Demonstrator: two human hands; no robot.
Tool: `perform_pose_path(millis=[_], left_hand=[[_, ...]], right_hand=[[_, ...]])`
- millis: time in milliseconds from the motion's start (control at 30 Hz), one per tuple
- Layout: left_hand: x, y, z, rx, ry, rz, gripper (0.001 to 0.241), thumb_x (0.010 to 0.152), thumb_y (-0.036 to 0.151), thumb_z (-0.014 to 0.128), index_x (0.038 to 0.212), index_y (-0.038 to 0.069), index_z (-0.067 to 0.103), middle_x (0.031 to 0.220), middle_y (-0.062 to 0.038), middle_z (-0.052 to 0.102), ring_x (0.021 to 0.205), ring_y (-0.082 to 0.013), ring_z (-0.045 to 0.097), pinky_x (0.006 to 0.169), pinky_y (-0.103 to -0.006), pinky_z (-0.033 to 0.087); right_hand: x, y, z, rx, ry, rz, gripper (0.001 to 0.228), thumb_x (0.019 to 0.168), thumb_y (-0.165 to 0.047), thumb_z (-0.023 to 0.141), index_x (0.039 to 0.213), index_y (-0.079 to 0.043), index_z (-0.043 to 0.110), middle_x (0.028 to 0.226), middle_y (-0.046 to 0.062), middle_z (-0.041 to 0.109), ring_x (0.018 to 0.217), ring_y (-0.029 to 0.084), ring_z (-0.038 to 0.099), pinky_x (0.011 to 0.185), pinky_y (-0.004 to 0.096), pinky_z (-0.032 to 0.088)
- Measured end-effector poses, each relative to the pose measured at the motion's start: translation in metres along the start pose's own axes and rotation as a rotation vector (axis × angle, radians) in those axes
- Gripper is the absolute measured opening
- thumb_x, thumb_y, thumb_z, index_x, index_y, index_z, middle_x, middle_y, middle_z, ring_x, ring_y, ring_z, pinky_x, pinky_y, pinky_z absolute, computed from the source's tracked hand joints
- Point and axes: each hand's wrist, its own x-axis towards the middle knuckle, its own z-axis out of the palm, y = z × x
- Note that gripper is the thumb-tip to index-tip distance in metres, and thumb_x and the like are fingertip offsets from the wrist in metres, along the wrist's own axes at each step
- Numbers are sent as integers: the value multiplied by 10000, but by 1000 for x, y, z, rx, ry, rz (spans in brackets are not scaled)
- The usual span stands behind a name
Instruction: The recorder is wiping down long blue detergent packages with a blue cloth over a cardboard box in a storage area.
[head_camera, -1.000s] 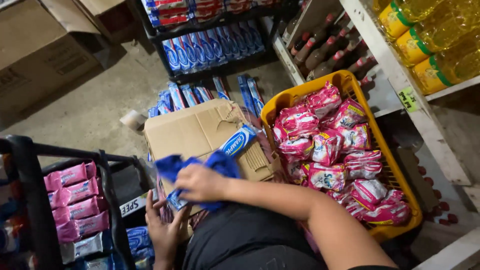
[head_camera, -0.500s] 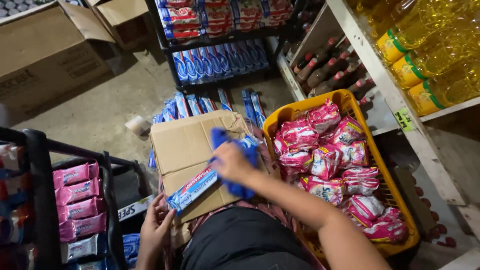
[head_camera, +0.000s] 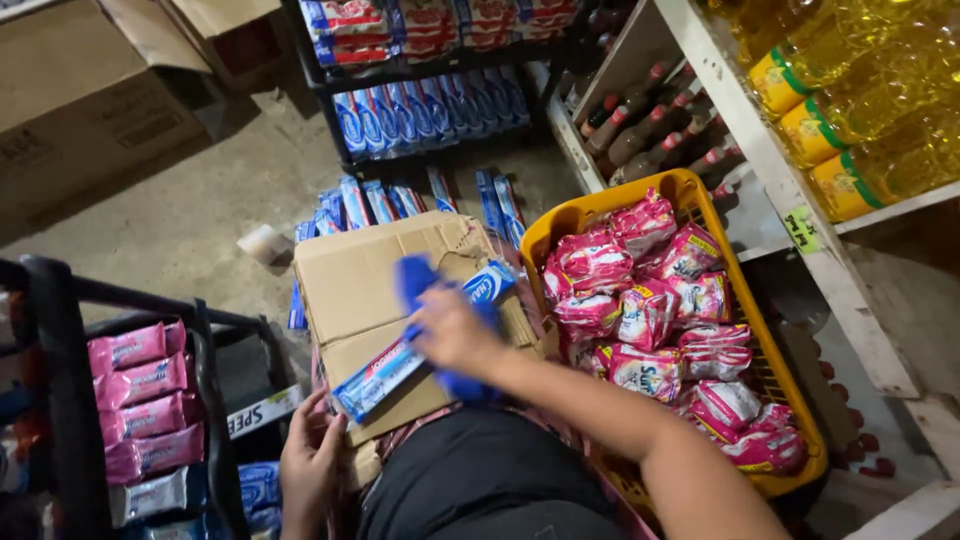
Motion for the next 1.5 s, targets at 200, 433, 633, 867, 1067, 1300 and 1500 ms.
perform_pose_path(millis=[200, 433, 633, 867, 1067, 1300, 1500], left_hand=[[-2, 18, 5, 160, 105, 102, 289, 956, 206, 652, 1192, 53, 585, 956, -8, 663, 792, -92, 617, 666, -249, 515], [15, -11, -7, 308, -8, 127, 217, 1000, 236, 665, 975, 21, 675, 838, -23, 667, 759, -88, 574, 695, -236, 483], [36, -63, -27, -113, -187, 37, 168, 1038, 165, 604, 1066, 15, 674, 921, 29, 640, 828, -58, 541, 736, -205, 437], [24, -36, -39, -175, -292, -120, 132, 1035, 166, 582, 1013, 40, 616, 819, 17, 592, 704, -64, 508, 617, -216, 411], [23, -32, -31, -154, -290, -129, 162, 1035, 185, 572, 948, 51, 597, 740, 32, 549, 634, -60, 494, 553, -215, 395], [17, -22, -20, -251, -251, -185, 146, 1020, 203, 583, 962, 70, 598, 693, 31, 532, 564, -66, 466, 497, -222, 353], [17, -21, -24, -262, -197, -196, 142, 1015, 216, 587, 974, 87, 627, 673, 45, 497, 527, -58, 422, 451, -218, 299]], right_hand=[[-11, 40, -40, -54, 33, 436, 418, 873, -320, 774, 1192, -87, 638, 1274, 191, 624, 1252, 410, 577, 1097, 481, 453], [-7, 18, -15, -11, 123, 367, 746, 895, -293, 764, 1485, 7, 419, 1451, 296, 484, 1349, 452, 465, 1124, 505, 401], [31, -59, 12, 326, -145, -75, 458, 909, -287, 762, 1284, -70, 615, 1274, 178, 655, 1229, 382, 633, 1089, 466, 494], [44, -81, 22, 455, -243, -273, 525, 871, -218, 757, 1343, -55, 596, 1283, 177, 660, 1245, 367, 631, 1118, 461, 489], [2, 2, -17, 148, -28, -24, 383, 815, -57, 672, 1197, -77, 672, 1226, 133, 705, 1199, 325, 669, 1120, 454, 487], [-21, 92, -28, -79, 119, 500, 255, 840, -108, 687, 1095, -105, 674, 1121, 127, 715, 1078, 363, 655, 958, 462, 499], [-21, 95, -10, -185, 272, 573, 186, 899, -152, 689, 1081, -120, 663, 1077, 119, 704, 1033, 351, 649, 909, 477, 494]])
